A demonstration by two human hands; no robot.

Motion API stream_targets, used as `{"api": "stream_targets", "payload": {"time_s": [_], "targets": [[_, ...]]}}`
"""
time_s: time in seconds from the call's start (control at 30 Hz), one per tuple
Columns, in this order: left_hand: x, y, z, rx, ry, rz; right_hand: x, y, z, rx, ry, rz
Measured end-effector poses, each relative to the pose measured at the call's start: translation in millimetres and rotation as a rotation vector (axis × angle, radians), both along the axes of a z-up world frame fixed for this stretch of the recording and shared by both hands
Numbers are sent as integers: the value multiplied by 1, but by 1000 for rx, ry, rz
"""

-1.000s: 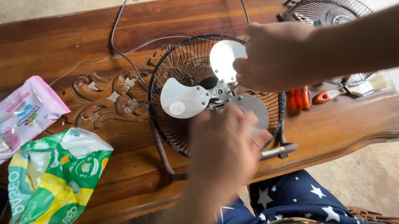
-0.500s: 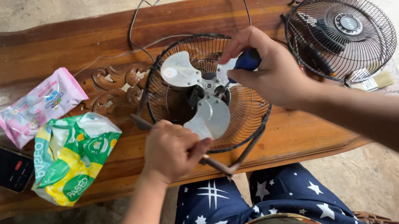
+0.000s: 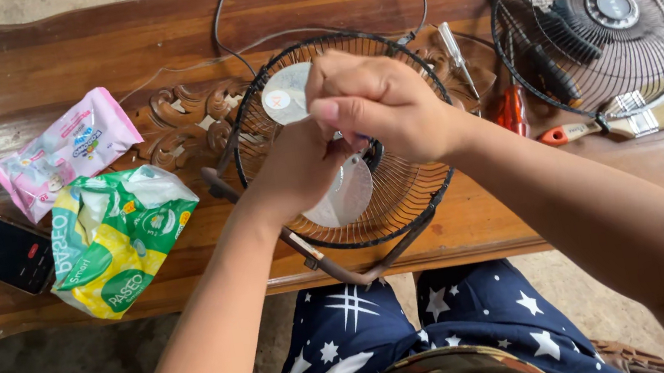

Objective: The person uses a screwdriver to tighten the central hub of a disassembled electric fan blade assembly resting on a wooden table. They repeatedly adjust the screwdriver and reposition their hands to secure the fan blades to the motor hub.

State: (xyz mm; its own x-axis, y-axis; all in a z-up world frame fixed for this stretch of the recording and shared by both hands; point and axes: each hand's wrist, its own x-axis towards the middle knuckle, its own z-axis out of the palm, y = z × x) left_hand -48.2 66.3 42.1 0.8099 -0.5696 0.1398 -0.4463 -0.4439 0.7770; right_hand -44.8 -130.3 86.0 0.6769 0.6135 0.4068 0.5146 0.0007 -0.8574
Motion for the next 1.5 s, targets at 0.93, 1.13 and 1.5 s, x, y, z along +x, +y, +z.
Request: {"api": "stream_targets", "payload": {"time_s": [0.93, 1.13, 1.5], "targets": [[-3, -21, -11, -203, -171, 126, -25, 27, 40, 3, -142, -574], [2, -19, -7, -276, -167, 20, -4, 6, 23, -1, 27, -227], [5, -22, -17, -171, -134, 93, -35, 21, 12, 155, -169, -657]]}}
